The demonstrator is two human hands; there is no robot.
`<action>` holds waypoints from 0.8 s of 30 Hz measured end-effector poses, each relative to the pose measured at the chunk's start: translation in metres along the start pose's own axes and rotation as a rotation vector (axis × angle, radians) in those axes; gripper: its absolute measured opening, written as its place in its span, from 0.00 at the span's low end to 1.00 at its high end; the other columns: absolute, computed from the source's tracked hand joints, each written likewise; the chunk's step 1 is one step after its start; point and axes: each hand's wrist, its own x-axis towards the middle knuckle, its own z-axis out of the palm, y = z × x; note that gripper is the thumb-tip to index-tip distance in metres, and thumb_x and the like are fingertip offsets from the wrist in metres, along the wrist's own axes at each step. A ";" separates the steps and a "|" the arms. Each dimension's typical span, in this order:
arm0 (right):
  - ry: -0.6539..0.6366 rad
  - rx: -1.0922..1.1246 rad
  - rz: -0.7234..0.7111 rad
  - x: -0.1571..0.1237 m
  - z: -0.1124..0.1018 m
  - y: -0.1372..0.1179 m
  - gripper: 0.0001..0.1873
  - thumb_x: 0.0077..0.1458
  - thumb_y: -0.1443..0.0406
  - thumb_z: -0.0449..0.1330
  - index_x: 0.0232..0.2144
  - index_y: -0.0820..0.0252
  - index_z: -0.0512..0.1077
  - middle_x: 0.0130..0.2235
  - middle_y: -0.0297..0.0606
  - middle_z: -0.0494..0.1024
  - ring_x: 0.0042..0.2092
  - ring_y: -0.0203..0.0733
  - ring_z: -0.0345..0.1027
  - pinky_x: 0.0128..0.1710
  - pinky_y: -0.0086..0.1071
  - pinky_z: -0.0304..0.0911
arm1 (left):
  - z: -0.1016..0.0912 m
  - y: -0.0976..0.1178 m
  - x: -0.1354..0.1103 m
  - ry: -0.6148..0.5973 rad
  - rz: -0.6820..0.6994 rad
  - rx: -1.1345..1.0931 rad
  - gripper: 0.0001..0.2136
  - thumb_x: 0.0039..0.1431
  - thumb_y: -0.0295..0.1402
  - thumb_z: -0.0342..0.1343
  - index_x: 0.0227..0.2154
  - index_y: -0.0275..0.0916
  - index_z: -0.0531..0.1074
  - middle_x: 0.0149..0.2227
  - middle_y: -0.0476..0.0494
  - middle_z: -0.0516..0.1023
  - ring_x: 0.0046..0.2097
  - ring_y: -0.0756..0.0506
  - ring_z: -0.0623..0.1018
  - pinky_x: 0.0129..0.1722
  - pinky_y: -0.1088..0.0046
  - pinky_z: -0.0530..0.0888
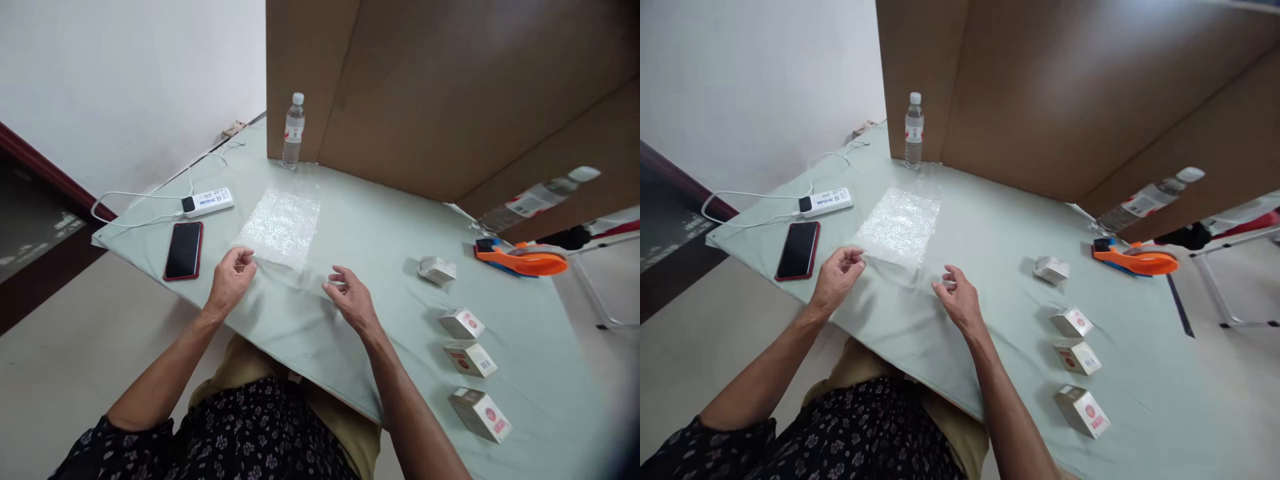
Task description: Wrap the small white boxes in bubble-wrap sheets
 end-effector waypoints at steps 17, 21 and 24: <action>0.145 -0.275 -0.125 0.043 0.061 -0.033 0.15 0.64 0.61 0.55 0.45 0.52 0.81 0.36 0.35 0.86 0.36 0.42 0.80 0.39 0.34 0.71 | 0.019 -0.010 -0.010 0.016 -0.132 -0.486 0.10 0.55 0.35 0.61 0.38 0.37 0.76 0.41 0.40 0.81 0.46 0.43 0.80 0.52 0.64 0.75; 0.266 -0.003 -0.117 0.046 0.037 -0.031 0.17 0.63 0.58 0.55 0.44 0.55 0.81 0.28 0.31 0.82 0.26 0.38 0.75 0.33 0.33 0.73 | 0.027 -0.006 -0.020 -0.154 -0.257 -0.622 0.14 0.54 0.44 0.62 0.28 0.36 0.75 0.36 0.39 0.80 0.46 0.40 0.80 0.52 0.61 0.75; 0.345 -0.049 -0.243 0.031 0.018 -0.025 0.14 0.64 0.60 0.56 0.43 0.56 0.81 0.32 0.34 0.84 0.28 0.38 0.76 0.34 0.33 0.72 | 0.032 0.001 -0.016 -0.307 -0.584 -0.899 0.27 0.55 0.58 0.57 0.35 0.33 0.76 0.39 0.32 0.80 0.47 0.35 0.81 0.47 0.55 0.79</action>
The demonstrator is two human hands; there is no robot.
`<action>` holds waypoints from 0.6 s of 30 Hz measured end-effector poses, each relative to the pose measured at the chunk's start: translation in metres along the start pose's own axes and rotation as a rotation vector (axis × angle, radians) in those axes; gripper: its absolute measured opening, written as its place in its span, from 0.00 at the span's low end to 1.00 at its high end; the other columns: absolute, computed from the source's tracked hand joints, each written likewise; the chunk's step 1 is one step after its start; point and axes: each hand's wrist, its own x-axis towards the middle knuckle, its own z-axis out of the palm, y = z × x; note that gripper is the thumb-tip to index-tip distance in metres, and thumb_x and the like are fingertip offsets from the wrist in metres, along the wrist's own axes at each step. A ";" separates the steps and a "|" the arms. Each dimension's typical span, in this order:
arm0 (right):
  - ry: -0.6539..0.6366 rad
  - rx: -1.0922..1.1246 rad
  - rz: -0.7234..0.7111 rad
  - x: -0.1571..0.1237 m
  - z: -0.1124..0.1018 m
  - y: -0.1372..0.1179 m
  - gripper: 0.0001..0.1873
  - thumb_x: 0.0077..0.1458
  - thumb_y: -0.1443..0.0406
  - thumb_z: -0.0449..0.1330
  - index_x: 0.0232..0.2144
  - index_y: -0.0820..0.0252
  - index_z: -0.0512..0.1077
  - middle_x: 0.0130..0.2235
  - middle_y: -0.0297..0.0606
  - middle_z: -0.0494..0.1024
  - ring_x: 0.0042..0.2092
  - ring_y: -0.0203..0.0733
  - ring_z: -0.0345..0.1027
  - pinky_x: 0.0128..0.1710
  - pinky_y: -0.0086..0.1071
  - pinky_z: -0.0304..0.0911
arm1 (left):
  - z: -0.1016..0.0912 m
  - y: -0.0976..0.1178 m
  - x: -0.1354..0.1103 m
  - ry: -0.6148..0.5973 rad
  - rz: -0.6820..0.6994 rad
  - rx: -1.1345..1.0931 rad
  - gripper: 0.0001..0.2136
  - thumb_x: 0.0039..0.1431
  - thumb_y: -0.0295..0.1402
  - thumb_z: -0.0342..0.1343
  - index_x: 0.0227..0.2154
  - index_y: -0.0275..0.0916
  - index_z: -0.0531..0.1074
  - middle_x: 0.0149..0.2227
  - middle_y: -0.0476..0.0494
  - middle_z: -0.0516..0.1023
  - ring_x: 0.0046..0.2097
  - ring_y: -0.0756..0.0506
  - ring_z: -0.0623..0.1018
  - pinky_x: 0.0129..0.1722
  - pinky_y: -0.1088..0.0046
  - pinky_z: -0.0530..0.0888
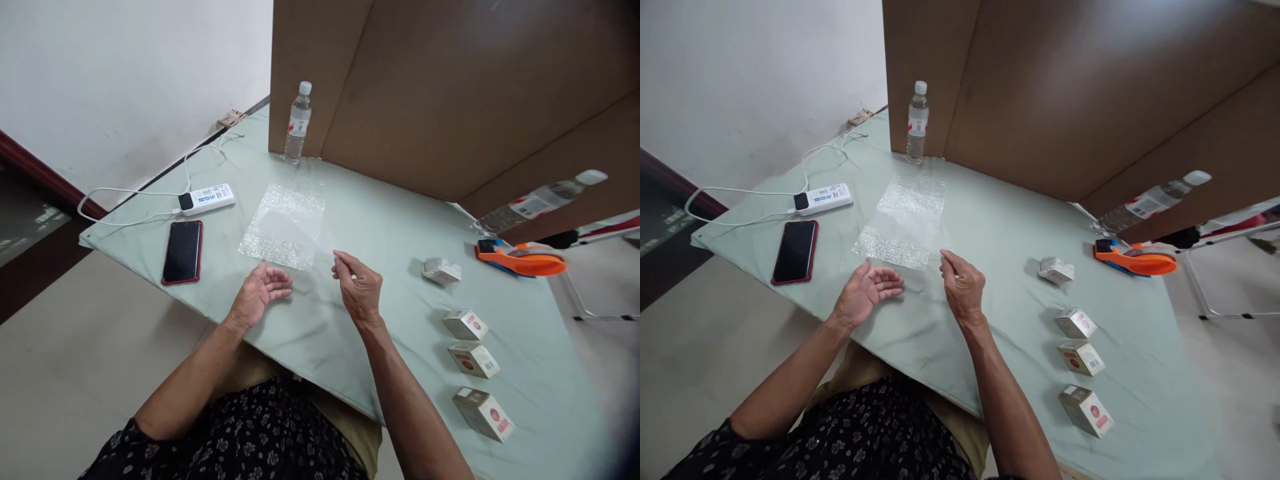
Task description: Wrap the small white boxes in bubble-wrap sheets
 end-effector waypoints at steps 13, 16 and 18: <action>-0.014 -0.505 -0.298 -0.134 -0.103 0.045 0.12 0.66 0.70 0.57 0.45 0.58 0.79 0.30 0.35 0.81 0.29 0.38 0.70 0.33 0.32 0.62 | 0.058 -0.022 0.005 -0.052 -0.205 0.401 0.33 0.57 0.34 0.61 0.64 0.34 0.58 0.40 0.36 0.79 0.38 0.42 0.81 0.32 0.67 0.79; -0.038 -0.534 -0.229 -0.158 -0.110 0.043 0.13 0.66 0.71 0.55 0.46 0.58 0.79 0.27 0.35 0.80 0.28 0.38 0.69 0.33 0.34 0.60 | 0.063 -0.039 -0.001 -0.085 -0.055 0.705 0.38 0.56 0.31 0.59 0.69 0.36 0.53 0.32 0.47 0.77 0.28 0.49 0.76 0.29 0.73 0.75; -0.051 -0.526 -0.185 -0.172 -0.116 0.039 0.14 0.66 0.70 0.54 0.47 0.59 0.78 0.27 0.34 0.79 0.28 0.37 0.69 0.32 0.34 0.60 | 0.063 -0.048 -0.005 -0.136 0.053 0.883 0.37 0.56 0.33 0.57 0.69 0.39 0.54 0.27 0.53 0.73 0.25 0.51 0.72 0.27 0.75 0.72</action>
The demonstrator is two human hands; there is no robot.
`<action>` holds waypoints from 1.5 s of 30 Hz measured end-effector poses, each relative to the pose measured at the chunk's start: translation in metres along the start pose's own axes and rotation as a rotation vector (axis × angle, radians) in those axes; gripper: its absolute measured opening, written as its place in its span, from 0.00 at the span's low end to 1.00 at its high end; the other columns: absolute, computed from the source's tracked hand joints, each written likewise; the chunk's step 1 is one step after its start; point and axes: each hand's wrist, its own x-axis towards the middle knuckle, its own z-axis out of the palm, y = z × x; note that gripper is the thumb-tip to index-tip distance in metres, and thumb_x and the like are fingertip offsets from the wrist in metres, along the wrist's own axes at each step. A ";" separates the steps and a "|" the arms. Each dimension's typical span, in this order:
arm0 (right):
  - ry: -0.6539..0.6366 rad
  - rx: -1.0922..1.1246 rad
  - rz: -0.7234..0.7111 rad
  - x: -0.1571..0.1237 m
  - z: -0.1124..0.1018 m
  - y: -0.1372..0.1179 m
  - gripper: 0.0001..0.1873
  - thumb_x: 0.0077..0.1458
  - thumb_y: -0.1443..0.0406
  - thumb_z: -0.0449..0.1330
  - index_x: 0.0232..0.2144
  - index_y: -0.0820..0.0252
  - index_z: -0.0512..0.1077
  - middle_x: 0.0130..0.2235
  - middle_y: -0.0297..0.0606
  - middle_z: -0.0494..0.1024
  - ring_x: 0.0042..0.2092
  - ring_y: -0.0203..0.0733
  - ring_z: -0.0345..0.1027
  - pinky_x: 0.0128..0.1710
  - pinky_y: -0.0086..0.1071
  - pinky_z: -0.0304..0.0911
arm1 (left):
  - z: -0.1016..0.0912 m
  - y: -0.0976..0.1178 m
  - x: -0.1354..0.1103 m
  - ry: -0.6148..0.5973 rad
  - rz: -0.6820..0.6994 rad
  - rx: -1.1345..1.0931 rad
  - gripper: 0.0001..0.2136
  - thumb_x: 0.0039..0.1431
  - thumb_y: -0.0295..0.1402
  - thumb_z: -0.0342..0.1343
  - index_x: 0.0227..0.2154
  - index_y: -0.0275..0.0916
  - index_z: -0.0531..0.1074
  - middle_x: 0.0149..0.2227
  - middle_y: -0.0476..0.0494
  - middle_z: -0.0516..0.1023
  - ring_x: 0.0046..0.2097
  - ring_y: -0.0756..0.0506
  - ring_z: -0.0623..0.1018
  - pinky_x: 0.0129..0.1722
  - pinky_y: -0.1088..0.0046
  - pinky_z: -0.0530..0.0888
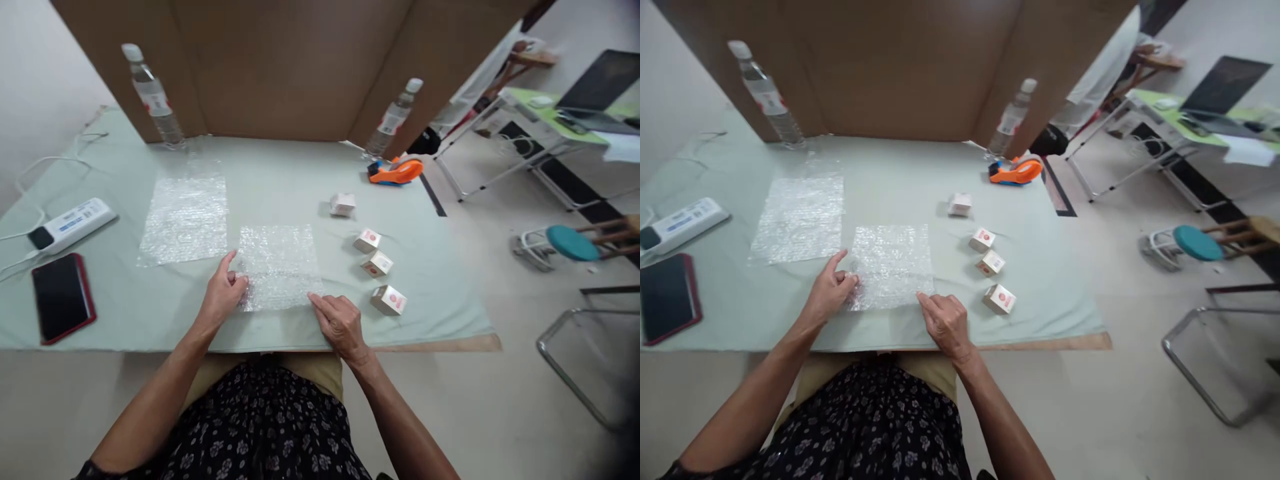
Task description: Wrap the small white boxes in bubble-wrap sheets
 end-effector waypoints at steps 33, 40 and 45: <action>-0.432 0.091 0.027 0.100 0.014 -0.008 0.15 0.57 0.57 0.64 0.44 0.57 0.75 0.44 0.43 0.82 0.44 0.51 0.72 0.45 0.41 0.55 | 0.000 0.009 0.003 -0.158 0.195 0.634 0.15 0.60 0.30 0.54 0.47 0.42 0.79 0.34 0.43 0.81 0.38 0.40 0.79 0.42 0.65 0.72; -0.400 0.051 -0.003 0.099 0.014 -0.005 0.13 0.58 0.57 0.62 0.44 0.56 0.75 0.43 0.43 0.81 0.44 0.51 0.70 0.44 0.40 0.53 | 0.000 0.010 0.002 -0.151 0.196 0.670 0.15 0.59 0.29 0.54 0.46 0.44 0.79 0.36 0.43 0.83 0.41 0.39 0.79 0.43 0.65 0.72; -0.420 0.069 0.025 0.104 0.015 -0.001 0.15 0.58 0.58 0.62 0.46 0.57 0.75 0.45 0.43 0.81 0.45 0.52 0.70 0.44 0.41 0.54 | 0.000 0.010 0.001 -0.153 0.212 0.689 0.15 0.60 0.28 0.52 0.47 0.44 0.79 0.38 0.42 0.83 0.41 0.38 0.79 0.43 0.64 0.72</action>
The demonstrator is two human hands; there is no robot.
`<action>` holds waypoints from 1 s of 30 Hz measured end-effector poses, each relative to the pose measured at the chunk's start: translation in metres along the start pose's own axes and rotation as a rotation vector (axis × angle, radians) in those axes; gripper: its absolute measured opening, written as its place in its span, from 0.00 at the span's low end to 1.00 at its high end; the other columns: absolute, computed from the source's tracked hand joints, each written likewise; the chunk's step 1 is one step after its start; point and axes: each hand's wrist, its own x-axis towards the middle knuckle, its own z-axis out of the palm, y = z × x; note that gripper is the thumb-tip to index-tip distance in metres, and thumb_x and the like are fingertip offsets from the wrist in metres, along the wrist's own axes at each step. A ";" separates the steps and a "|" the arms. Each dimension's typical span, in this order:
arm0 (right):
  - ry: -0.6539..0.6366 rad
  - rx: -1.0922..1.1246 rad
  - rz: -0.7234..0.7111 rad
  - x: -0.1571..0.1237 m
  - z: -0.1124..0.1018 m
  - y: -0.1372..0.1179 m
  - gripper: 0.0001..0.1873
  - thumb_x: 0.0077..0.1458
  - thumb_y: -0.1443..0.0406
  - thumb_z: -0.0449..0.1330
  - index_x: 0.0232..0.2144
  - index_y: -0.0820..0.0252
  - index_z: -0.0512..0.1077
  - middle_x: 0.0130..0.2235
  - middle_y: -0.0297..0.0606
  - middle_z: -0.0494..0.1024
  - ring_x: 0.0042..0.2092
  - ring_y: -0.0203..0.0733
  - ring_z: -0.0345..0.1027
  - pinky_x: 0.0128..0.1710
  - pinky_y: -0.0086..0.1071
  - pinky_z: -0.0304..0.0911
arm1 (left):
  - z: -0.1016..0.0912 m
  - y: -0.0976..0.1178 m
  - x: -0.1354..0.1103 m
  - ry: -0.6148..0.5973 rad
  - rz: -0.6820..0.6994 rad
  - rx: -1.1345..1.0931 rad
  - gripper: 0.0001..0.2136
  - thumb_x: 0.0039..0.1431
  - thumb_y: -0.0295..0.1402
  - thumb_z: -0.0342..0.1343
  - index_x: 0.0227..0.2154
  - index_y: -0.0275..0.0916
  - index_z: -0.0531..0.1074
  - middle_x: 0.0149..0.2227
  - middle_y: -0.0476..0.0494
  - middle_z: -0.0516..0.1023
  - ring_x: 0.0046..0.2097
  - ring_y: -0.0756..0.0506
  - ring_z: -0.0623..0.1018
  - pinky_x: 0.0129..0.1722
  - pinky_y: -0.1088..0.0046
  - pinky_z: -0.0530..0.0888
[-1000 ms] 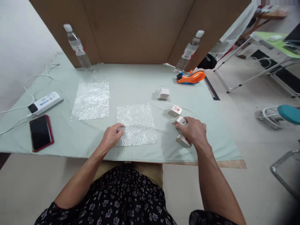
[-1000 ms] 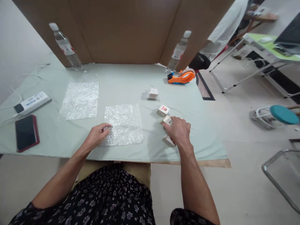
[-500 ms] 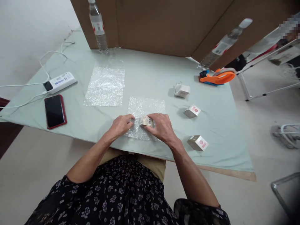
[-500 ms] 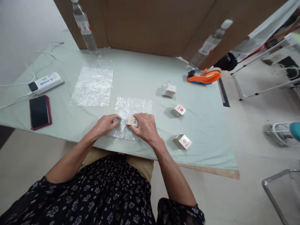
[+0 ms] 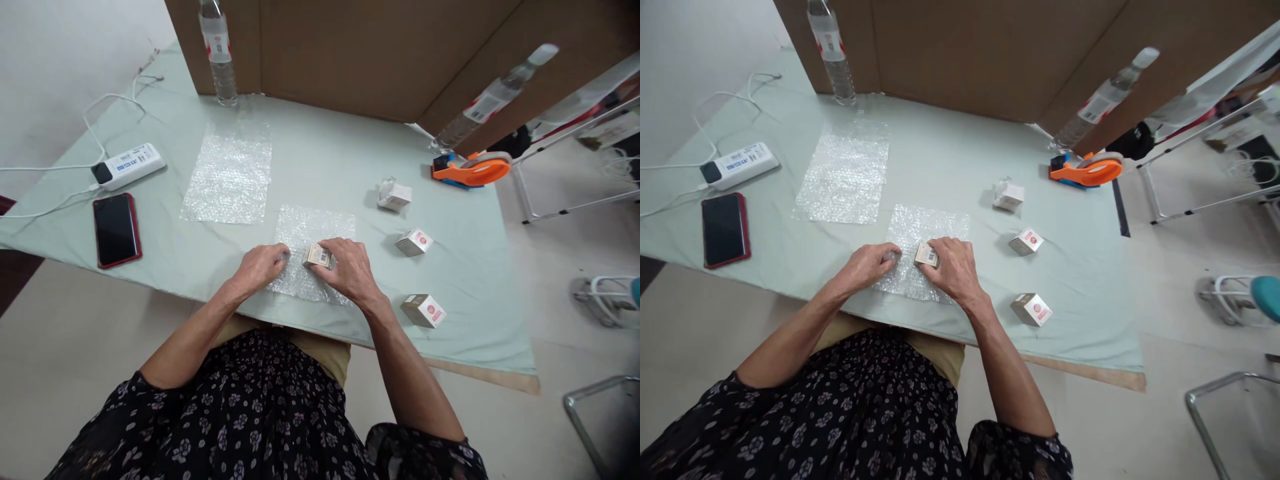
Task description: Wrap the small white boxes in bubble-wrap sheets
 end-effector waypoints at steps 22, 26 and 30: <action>-0.021 0.065 -0.028 0.002 0.003 0.009 0.18 0.59 0.57 0.63 0.50 0.54 0.74 0.48 0.43 0.81 0.48 0.52 0.71 0.45 0.41 0.56 | 0.006 0.000 -0.047 0.200 0.308 0.156 0.18 0.58 0.31 0.59 0.52 0.42 0.73 0.54 0.34 0.72 0.56 0.33 0.70 0.54 0.55 0.70; -0.038 0.087 -0.032 0.001 0.004 0.012 0.20 0.58 0.58 0.64 0.52 0.56 0.72 0.50 0.43 0.80 0.49 0.52 0.71 0.47 0.42 0.58 | 0.014 0.008 -0.059 0.015 0.483 0.177 0.17 0.56 0.23 0.55 0.48 0.40 0.73 0.58 0.33 0.70 0.63 0.31 0.65 0.60 0.49 0.63; -0.037 0.085 -0.028 0.002 0.006 0.012 0.21 0.58 0.59 0.64 0.53 0.55 0.72 0.50 0.44 0.80 0.49 0.53 0.71 0.48 0.43 0.60 | 0.021 0.011 -0.049 -0.014 0.538 0.206 0.12 0.56 0.20 0.52 0.40 0.39 0.74 0.54 0.34 0.73 0.60 0.34 0.68 0.59 0.50 0.62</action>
